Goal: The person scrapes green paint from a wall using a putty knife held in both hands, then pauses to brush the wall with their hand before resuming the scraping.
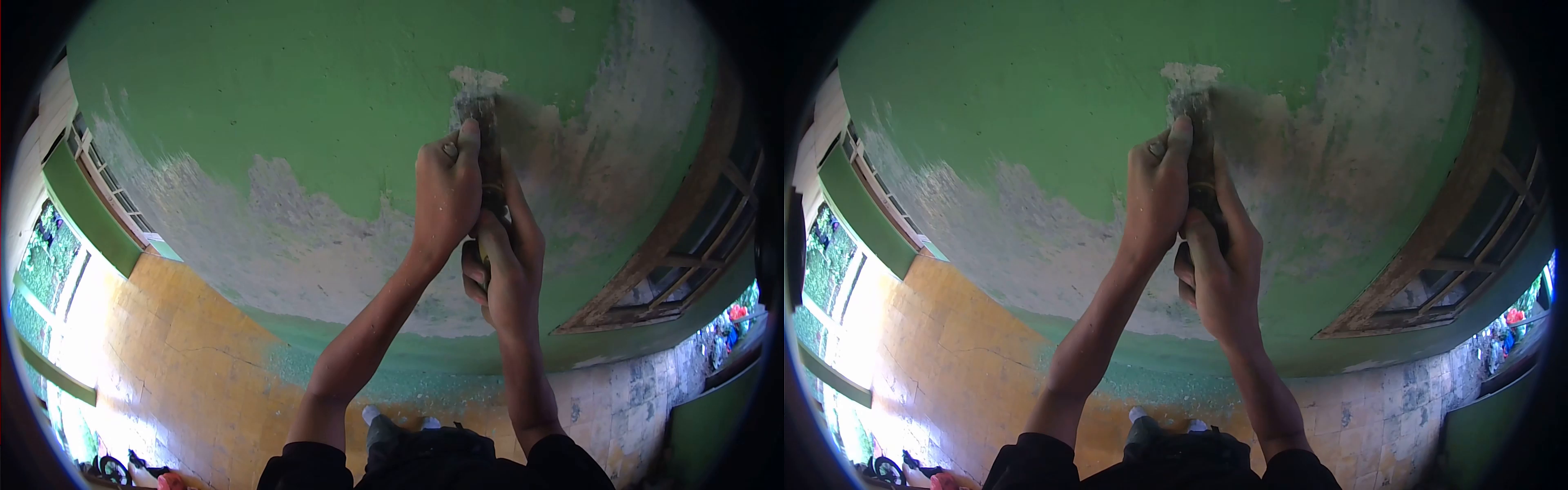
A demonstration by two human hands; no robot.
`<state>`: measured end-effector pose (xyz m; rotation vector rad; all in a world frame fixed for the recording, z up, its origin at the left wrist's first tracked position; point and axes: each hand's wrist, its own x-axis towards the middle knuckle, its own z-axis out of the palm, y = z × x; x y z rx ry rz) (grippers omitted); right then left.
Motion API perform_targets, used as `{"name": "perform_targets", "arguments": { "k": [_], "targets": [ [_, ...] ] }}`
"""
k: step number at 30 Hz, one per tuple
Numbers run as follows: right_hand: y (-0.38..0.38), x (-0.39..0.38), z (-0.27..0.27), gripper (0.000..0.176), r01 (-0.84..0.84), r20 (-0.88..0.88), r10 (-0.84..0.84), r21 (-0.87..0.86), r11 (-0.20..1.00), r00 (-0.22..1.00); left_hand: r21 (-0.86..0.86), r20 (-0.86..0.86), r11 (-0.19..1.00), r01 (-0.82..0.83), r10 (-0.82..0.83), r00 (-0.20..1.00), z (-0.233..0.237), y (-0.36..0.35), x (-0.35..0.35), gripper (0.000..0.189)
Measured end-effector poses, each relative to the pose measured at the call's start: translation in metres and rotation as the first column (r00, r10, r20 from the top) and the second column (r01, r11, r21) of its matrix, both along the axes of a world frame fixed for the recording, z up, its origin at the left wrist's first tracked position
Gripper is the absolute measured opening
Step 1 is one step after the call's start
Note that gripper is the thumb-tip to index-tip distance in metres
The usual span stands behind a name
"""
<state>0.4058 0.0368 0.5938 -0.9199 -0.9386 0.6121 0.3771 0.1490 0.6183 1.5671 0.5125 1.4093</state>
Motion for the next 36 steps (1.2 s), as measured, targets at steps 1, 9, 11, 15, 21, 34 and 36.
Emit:
{"name": "perform_targets", "arguments": {
  "k": [1, 9, 11, 15, 21, 34, 36],
  "targets": [
    [0.004, 0.002, 0.005, 0.064, -0.002, -0.003, 0.002, 0.010, 1.000, 1.000, 0.013, -0.004, 1.000, 0.005, -0.005, 1.000, 0.009, 0.002, -0.001, 0.052],
    [0.003, -0.008, 0.000, 0.063, 0.020, -0.037, -0.020, 0.000, 1.000, 0.999, 0.035, -0.045, 0.999, -0.013, 0.015, 0.999, -0.002, 0.009, -0.002, 0.052],
    [0.009, -0.008, 0.015, 0.061, 0.023, -0.040, -0.021, 0.046, 0.999, 0.999, 0.008, 0.000, 1.000, 0.010, -0.010, 1.000, 0.020, 0.003, -0.004, 0.052],
    [0.001, -0.012, 0.002, 0.062, 0.034, -0.041, -0.033, 0.011, 0.999, 0.999, 0.046, -0.017, 0.999, -0.001, 0.001, 1.000, 0.002, 0.007, -0.002, 0.052],
    [0.007, -0.008, 0.011, 0.064, 0.002, -0.067, 0.002, 0.053, 0.999, 0.998, -0.011, -0.011, 0.999, 0.046, -0.047, 0.999, 0.020, 0.000, -0.006, 0.051],
    [0.002, -0.010, 0.010, 0.059, 0.003, -0.086, -0.001, 0.027, 1.000, 0.996, 0.082, -0.069, 0.996, -0.040, 0.046, 0.997, 0.014, 0.007, -0.002, 0.053],
    [0.001, -0.012, 0.011, 0.059, -0.006, -0.094, 0.009, 0.029, 1.000, 0.996, 0.077, -0.056, 0.997, -0.022, 0.026, 0.998, 0.015, 0.006, -0.004, 0.053]
  ]
}}
